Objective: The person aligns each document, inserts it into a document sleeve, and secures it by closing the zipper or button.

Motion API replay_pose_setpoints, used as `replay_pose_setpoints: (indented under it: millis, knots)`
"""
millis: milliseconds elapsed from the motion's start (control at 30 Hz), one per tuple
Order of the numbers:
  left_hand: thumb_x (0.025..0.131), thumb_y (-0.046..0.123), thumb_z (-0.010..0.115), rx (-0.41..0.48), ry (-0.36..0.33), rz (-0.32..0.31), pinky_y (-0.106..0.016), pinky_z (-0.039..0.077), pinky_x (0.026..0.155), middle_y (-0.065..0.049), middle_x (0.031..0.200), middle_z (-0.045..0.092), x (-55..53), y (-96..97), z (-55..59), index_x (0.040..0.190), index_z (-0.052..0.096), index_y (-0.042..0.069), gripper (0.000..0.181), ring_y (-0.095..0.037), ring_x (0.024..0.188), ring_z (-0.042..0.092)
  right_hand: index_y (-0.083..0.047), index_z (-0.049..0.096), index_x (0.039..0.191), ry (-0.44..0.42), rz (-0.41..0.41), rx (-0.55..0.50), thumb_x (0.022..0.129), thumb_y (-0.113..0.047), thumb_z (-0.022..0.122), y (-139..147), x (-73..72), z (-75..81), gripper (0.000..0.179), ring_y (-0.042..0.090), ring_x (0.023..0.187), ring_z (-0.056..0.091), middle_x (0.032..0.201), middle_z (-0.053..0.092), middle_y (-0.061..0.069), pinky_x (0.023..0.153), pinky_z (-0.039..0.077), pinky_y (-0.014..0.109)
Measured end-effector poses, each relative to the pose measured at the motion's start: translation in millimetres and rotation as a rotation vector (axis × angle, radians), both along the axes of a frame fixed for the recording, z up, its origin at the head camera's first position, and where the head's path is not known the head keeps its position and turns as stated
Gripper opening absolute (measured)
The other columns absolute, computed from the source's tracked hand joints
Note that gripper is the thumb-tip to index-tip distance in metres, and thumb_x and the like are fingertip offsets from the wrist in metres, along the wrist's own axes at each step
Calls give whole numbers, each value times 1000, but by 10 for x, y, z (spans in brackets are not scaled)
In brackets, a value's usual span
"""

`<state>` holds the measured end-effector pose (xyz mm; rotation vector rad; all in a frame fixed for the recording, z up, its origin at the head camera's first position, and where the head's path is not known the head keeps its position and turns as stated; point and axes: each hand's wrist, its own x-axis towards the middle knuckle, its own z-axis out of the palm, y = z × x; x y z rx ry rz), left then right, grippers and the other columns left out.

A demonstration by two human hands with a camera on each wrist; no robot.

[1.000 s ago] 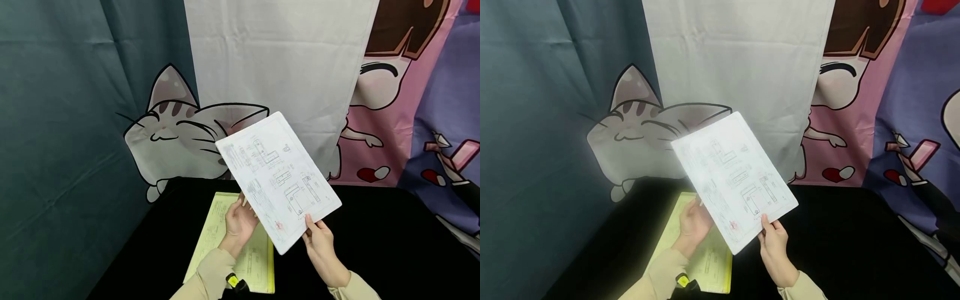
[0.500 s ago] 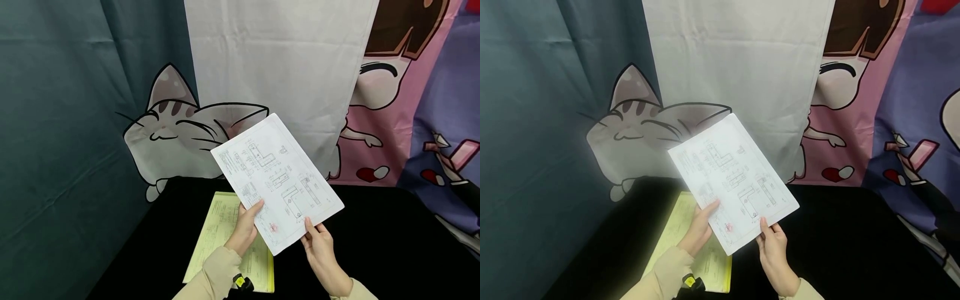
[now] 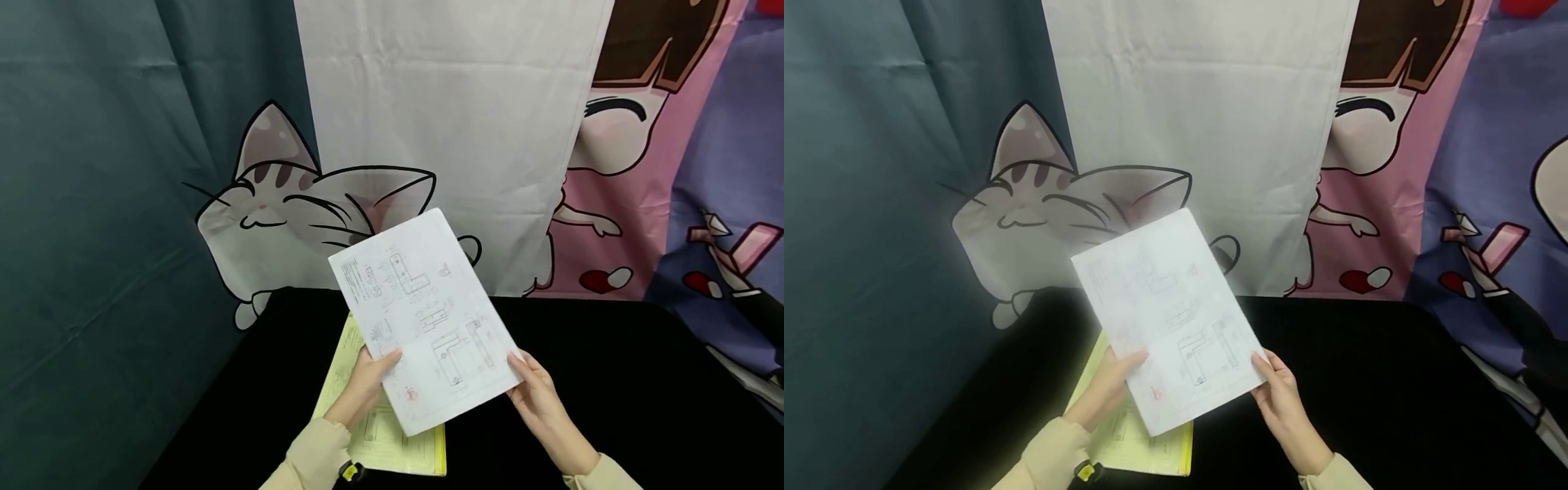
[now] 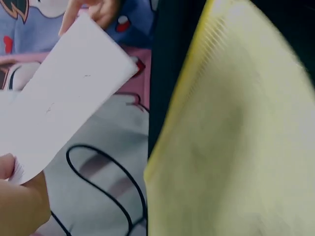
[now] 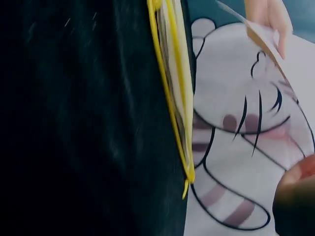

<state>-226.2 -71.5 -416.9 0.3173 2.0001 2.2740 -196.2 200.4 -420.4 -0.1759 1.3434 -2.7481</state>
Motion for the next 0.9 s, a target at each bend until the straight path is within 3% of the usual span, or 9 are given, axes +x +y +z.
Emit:
replay_pose_setpoints:
  millis: [267, 400, 533, 633, 733, 900]
  knots:
    - [92, 11, 56, -106, -63, -147, -38, 56, 86, -19, 120, 61, 107, -329, -89, 136, 36, -1, 51, -24, 100, 67, -22, 63, 109, 141, 194, 369, 104, -22, 32, 192, -83, 79, 31, 7, 90, 65, 99, 70, -6, 77, 55, 22]
    - [92, 13, 56, -112, -91, -221, -37, 56, 85, -19, 120, 62, 140, -292, -87, 139, 35, 2, 53, -22, 98, 67, -3, 58, 115, 146, 48, 689, 100, -21, 47, 163, -80, 122, 27, 8, 74, 66, 88, 71, -4, 65, 56, 23]
    - [92, 12, 56, -117, -108, -278, -37, 57, 84, -19, 120, 62, 143, -196, -153, 137, 39, 3, 49, -25, 98, 68, 10, 58, 107, 167, -113, 927, 94, -18, 58, 156, -48, 75, 31, 10, 59, 63, 75, 72, 2, 54, 52, 23]
    - [93, 11, 55, -128, -129, -269, -33, 57, 81, -20, 117, 64, 101, -118, -211, 132, 45, -1, 43, -23, 95, 69, 10, 61, 96, 198, -204, 994, 92, -12, 60, 221, -63, 23, 22, 8, 51, 60, 67, 70, 5, 47, 50, 24]
    - [93, 9, 55, -163, -159, -203, -23, 57, 71, -19, 108, 68, 41, -43, -268, 126, 51, -7, 37, -14, 80, 70, 11, 60, 93, 168, -279, 1029, 92, -8, 60, 325, -89, -17, 19, 7, 46, 58, 63, 68, 5, 42, 48, 24]
    - [92, 7, 58, -244, -199, -116, -16, 54, 59, -13, 90, 72, -31, 73, -336, 119, 55, -12, 33, -3, 62, 61, 14, 60, 95, 82, -288, 1068, 91, -7, 59, 481, -111, -88, 22, 8, 45, 58, 61, 67, 6, 41, 48, 23]
